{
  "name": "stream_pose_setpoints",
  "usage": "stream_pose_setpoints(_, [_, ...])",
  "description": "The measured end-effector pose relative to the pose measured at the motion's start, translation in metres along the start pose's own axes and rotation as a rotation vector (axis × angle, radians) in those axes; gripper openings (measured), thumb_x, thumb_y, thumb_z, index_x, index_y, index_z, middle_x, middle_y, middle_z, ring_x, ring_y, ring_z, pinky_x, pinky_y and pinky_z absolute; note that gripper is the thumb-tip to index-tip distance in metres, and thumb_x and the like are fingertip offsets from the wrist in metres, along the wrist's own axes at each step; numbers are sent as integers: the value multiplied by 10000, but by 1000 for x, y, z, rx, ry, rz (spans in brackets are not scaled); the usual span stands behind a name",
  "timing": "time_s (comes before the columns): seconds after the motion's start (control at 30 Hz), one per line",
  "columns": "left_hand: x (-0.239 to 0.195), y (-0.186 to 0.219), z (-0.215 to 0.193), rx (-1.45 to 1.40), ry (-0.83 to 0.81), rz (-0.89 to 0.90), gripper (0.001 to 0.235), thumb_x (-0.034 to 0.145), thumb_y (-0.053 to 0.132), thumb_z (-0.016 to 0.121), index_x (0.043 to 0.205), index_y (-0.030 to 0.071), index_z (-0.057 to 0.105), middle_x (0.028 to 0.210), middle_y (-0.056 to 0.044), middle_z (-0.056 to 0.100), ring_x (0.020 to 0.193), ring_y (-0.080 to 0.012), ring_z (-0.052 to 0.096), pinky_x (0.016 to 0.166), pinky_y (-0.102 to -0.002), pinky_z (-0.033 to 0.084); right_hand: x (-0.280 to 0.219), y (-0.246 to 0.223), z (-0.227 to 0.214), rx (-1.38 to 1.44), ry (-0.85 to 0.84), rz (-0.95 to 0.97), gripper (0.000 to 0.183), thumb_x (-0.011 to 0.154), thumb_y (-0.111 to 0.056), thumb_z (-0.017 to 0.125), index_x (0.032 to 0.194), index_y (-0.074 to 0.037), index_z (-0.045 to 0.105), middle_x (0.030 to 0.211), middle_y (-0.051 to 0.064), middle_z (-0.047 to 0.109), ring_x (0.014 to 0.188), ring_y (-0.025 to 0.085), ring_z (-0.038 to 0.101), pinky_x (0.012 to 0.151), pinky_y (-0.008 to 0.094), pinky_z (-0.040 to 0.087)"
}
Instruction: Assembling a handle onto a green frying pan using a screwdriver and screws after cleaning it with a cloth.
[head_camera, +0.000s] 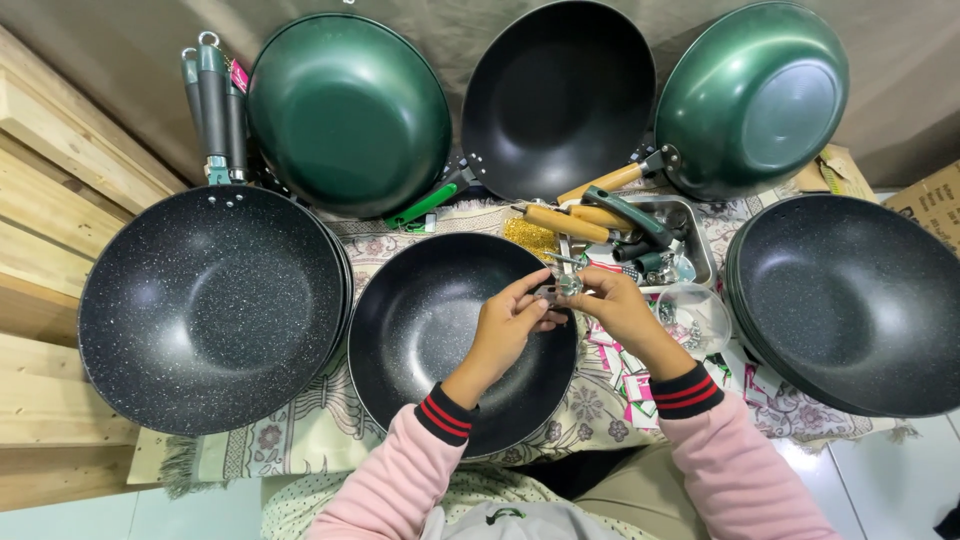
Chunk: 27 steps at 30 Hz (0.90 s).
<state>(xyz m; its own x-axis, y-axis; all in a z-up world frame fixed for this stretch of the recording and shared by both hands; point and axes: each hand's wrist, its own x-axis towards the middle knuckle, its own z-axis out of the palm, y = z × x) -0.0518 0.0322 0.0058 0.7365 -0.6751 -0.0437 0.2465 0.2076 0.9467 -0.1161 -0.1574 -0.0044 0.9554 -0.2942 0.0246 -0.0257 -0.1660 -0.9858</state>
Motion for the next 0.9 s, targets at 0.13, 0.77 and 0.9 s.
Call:
stream_pose_setpoints(0.13, [2,-4,1,35,106,-11,348,988,28,555,1324,-42,617,1061,-293,723,885,-296,759,785,-309,644,-5,-26,6,17,20,37,97,828,-37,821,911,-2,786,794,42,676,804,106,637,755,269,565])
stream_pose_setpoints(0.77, [-5,4,-1,0,186,18,233,966,28,609,1165,-78,664,954,-253,750,822,-246,764,742,-269,646,-8,-34,7,202,-12,114,169,977,-126,687,1000,14,779,832,87,740,813,129,705,815,293,593])
stream_pose_setpoints(0.9, [-6,5,-1,1,183,23,243,975,42,607,1179,-80,657,961,-251,753,827,-241,766,741,-263,647,-8,-29,4,282,-52,135,240,975,-122,675,1113,49,769,922,137,756,858,170,708,850,339,593])
